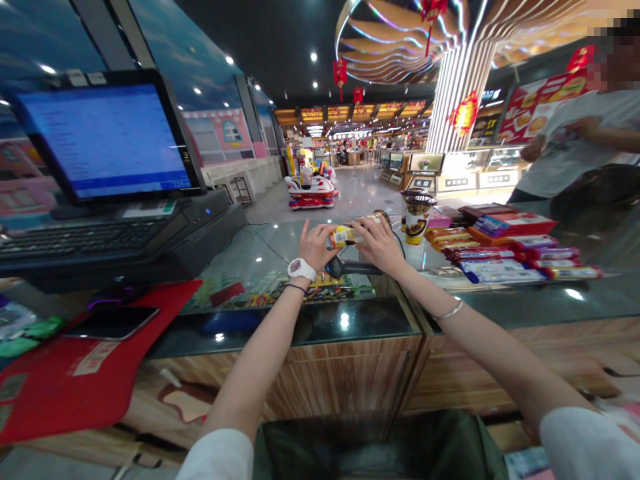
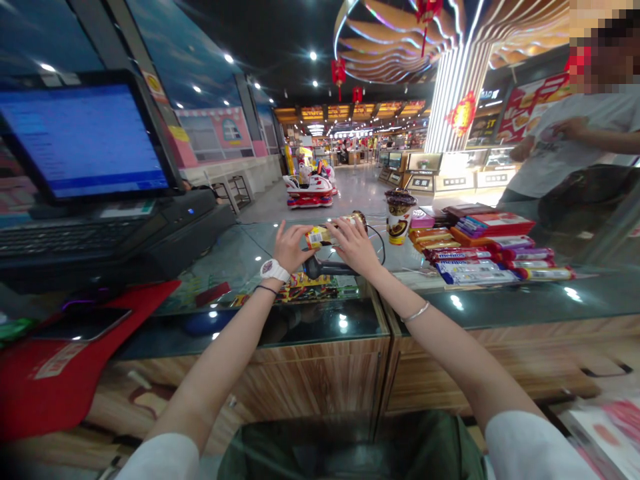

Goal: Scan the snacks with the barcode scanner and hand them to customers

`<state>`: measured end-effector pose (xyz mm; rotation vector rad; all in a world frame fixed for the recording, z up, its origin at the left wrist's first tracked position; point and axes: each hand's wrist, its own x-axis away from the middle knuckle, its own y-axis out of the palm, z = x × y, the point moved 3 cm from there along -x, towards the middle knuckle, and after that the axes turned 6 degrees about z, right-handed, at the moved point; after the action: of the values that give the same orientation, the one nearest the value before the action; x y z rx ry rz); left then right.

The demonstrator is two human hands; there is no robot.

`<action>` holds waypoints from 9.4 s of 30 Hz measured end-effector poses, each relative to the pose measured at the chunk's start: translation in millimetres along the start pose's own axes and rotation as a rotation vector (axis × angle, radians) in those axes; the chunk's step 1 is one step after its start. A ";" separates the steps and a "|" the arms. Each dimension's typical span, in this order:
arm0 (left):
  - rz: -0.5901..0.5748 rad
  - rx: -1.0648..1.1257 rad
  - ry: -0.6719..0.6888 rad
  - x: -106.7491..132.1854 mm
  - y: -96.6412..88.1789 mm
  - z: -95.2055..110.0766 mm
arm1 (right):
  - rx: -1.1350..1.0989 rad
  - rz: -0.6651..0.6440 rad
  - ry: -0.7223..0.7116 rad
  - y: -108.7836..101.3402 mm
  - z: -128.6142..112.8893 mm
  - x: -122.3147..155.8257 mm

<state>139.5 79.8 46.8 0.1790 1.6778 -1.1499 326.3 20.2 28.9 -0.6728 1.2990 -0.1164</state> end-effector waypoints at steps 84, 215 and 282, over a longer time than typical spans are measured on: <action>-0.051 -0.204 -0.271 21.6 -7.6 -76.2 | -0.440 -0.323 0.339 2.4 -3.7 12.9; -0.686 -0.404 -0.611 124.6 -75.7 -214.1 | -0.597 -0.581 0.338 256.4 -234.3 -113.0; -0.535 -0.028 -0.299 90.0 -59.9 44.4 | -0.299 -0.346 0.158 -15.7 -117.2 21.7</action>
<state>92.7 -20.8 10.4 -0.4671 1.5091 -1.4581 230.1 -48.2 5.9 -1.1620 1.3538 -0.2644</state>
